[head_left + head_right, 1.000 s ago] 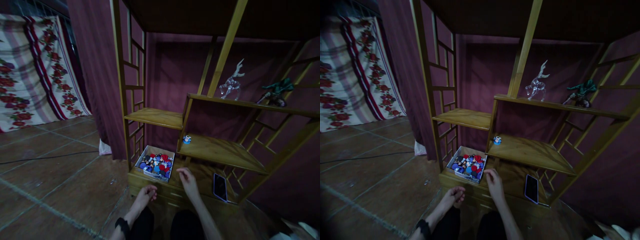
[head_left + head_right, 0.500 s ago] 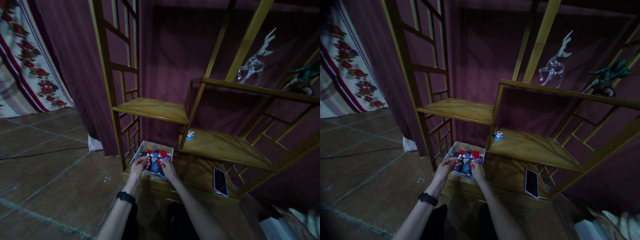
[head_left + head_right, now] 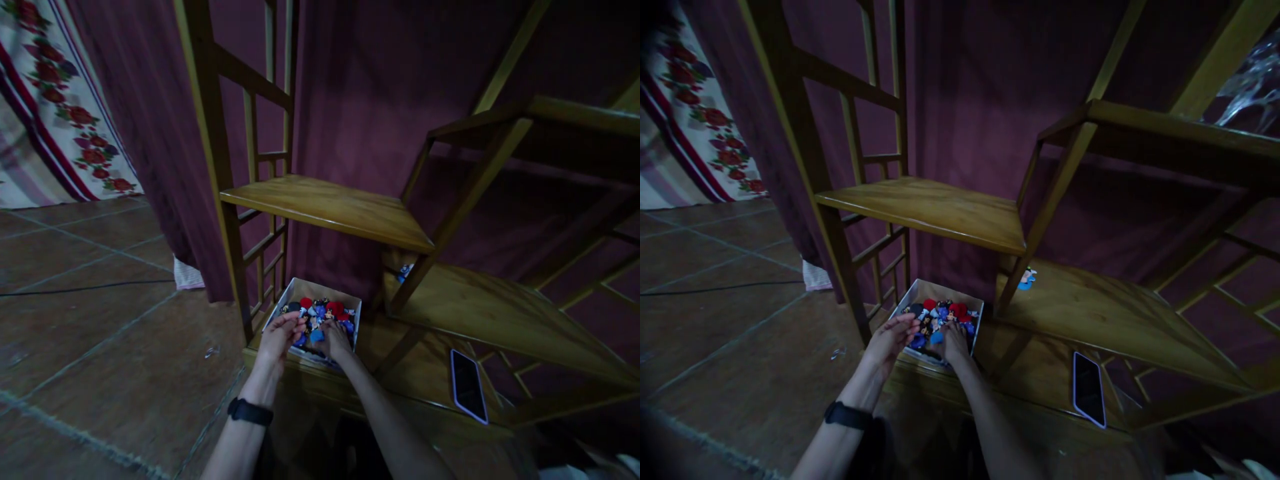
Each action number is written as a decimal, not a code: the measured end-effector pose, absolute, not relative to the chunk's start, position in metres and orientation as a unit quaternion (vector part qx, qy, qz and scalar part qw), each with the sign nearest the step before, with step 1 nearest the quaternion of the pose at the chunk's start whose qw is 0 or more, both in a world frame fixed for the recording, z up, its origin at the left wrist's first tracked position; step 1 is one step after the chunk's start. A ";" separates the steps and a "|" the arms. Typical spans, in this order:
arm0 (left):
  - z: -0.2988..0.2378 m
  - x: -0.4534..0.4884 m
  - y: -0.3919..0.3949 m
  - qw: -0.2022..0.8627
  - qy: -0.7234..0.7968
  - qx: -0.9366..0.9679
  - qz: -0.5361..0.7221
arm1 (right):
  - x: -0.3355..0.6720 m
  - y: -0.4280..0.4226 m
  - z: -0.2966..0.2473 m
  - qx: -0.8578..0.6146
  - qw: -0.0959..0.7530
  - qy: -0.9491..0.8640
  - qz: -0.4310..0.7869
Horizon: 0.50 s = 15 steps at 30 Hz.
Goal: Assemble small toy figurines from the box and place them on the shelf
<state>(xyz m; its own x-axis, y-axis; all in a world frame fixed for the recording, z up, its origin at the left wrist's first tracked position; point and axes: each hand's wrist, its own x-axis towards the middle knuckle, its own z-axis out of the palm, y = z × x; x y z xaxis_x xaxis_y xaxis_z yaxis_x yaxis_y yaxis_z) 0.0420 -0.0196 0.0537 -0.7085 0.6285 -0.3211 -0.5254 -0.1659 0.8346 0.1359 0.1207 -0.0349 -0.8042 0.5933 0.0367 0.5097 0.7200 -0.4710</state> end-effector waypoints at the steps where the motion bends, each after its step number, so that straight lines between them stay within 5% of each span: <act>1: 0.054 0.041 -0.019 0.385 0.519 0.042 0.762 | 0.137 0.124 -0.036 -0.297 0.118 -0.911 0.259; 9: 0.039 0.036 -0.013 0.399 0.552 0.033 0.731 | 0.142 0.130 -0.032 -0.322 0.279 -0.755 0.498; 15: 0.025 0.053 0.009 0.456 0.554 0.027 0.696 | 0.135 0.114 -0.017 -0.273 0.253 -0.736 0.566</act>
